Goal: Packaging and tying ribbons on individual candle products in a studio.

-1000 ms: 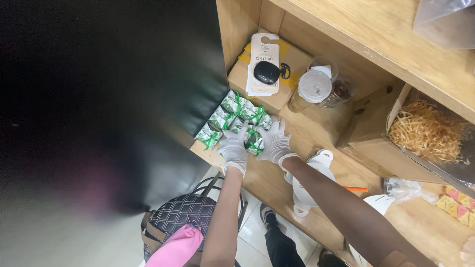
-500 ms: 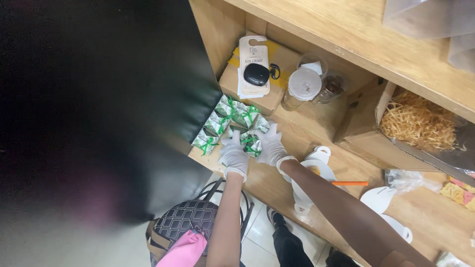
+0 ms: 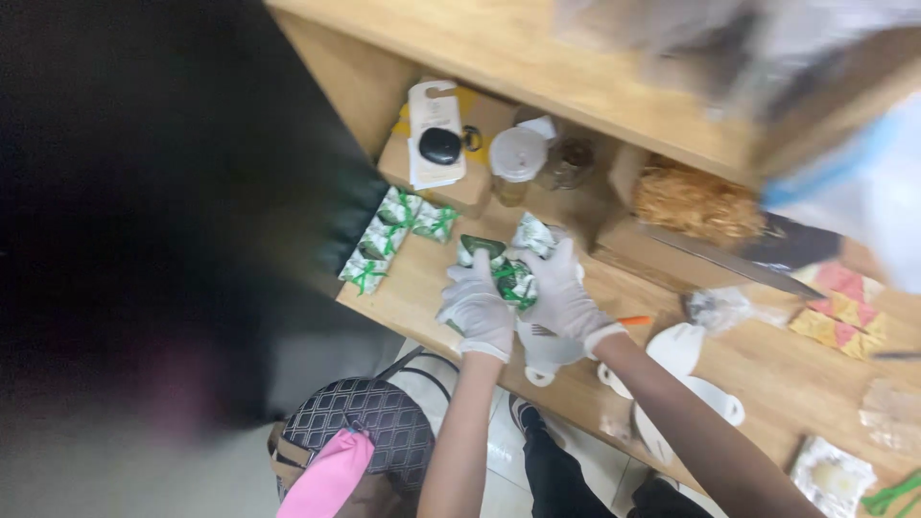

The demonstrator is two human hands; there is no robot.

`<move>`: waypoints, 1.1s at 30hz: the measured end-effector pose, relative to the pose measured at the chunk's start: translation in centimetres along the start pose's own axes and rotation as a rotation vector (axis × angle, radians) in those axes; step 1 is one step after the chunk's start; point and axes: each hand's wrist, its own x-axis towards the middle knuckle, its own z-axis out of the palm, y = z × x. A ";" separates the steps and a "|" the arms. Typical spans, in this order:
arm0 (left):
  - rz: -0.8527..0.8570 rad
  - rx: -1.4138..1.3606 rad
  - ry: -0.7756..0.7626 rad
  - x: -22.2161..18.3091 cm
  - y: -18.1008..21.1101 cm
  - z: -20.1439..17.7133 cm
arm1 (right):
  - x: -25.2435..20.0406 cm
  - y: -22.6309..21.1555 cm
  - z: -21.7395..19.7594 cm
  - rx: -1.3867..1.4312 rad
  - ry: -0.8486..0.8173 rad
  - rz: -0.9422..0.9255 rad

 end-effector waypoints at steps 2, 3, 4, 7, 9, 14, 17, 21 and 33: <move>0.003 0.072 0.093 -1.7 3.5 -0.6 | -2.4 1.3 -3.2 -0.011 0.114 -0.035; -0.002 0.133 0.180 -2.8 5.9 -0.8 | -3.9 2.5 -5.1 -0.033 0.217 -0.075; 0.028 0.129 0.186 -4.0 6.9 -1.3 | -5.4 3.2 -6.8 -0.044 0.233 -0.051; 0.215 -0.454 0.107 -9.6 10.3 -3.7 | -11.5 6.3 -11.7 -0.102 0.156 0.101; 0.388 -0.460 0.211 -14.7 12.1 -6.2 | -16.2 8.8 -14.1 -0.100 0.304 -0.054; 0.316 -0.418 0.031 -30.5 18.9 -9.7 | -30.0 14.4 -18.2 -0.074 0.326 0.011; 0.347 -0.444 -0.027 -36.7 23.2 -6.1 | -37.6 17.7 -20.0 -0.033 0.287 0.105; 0.354 -0.395 -0.223 -41.6 29.2 -3.6 | -44.0 22.4 -20.8 0.003 0.267 0.221; 0.589 -0.517 -0.100 -45.3 38.8 0.2 | -51.0 29.6 -22.7 -0.025 0.461 0.367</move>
